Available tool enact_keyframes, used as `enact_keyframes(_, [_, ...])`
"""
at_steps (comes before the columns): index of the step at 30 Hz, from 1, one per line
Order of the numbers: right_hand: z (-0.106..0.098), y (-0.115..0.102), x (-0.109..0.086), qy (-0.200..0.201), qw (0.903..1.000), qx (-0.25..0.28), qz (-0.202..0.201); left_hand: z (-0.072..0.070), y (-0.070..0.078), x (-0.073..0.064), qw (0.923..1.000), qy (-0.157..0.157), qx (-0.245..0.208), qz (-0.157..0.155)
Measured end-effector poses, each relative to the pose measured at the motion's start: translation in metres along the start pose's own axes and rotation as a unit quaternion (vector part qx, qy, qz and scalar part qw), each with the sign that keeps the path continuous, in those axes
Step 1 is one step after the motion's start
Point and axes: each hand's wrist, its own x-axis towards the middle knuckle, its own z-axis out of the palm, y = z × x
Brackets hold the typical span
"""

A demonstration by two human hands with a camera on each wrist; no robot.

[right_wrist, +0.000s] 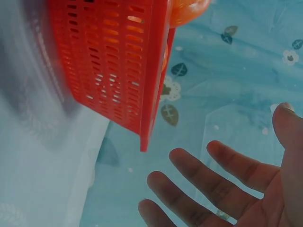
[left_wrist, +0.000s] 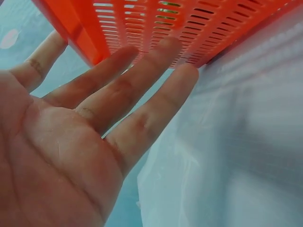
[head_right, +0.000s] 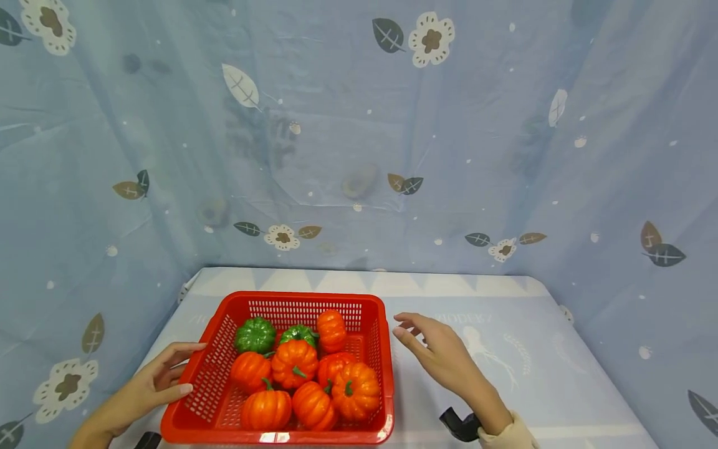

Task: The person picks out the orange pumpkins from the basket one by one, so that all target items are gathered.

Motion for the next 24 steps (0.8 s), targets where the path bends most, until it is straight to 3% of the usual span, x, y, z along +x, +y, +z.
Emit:
enact_keyframes(10, [0.006,-0.011,0.015,-0.009,0.9997,0.000,-0.025,0.002,-0.005,0.000,0.9999,0.008,-0.005,0.013])
enact_keyframes(14, [0.008,-0.015,0.022,-0.016,0.9985,0.009,-0.052,0.002,-0.007,-0.001,0.9998,0.010,-0.003,0.018])
enact_keyframes(24, [0.021,-0.035,0.044,-0.087,0.9859,0.044,-0.136,0.004,-0.010,-0.003,0.9997,0.017,-0.005,0.019])
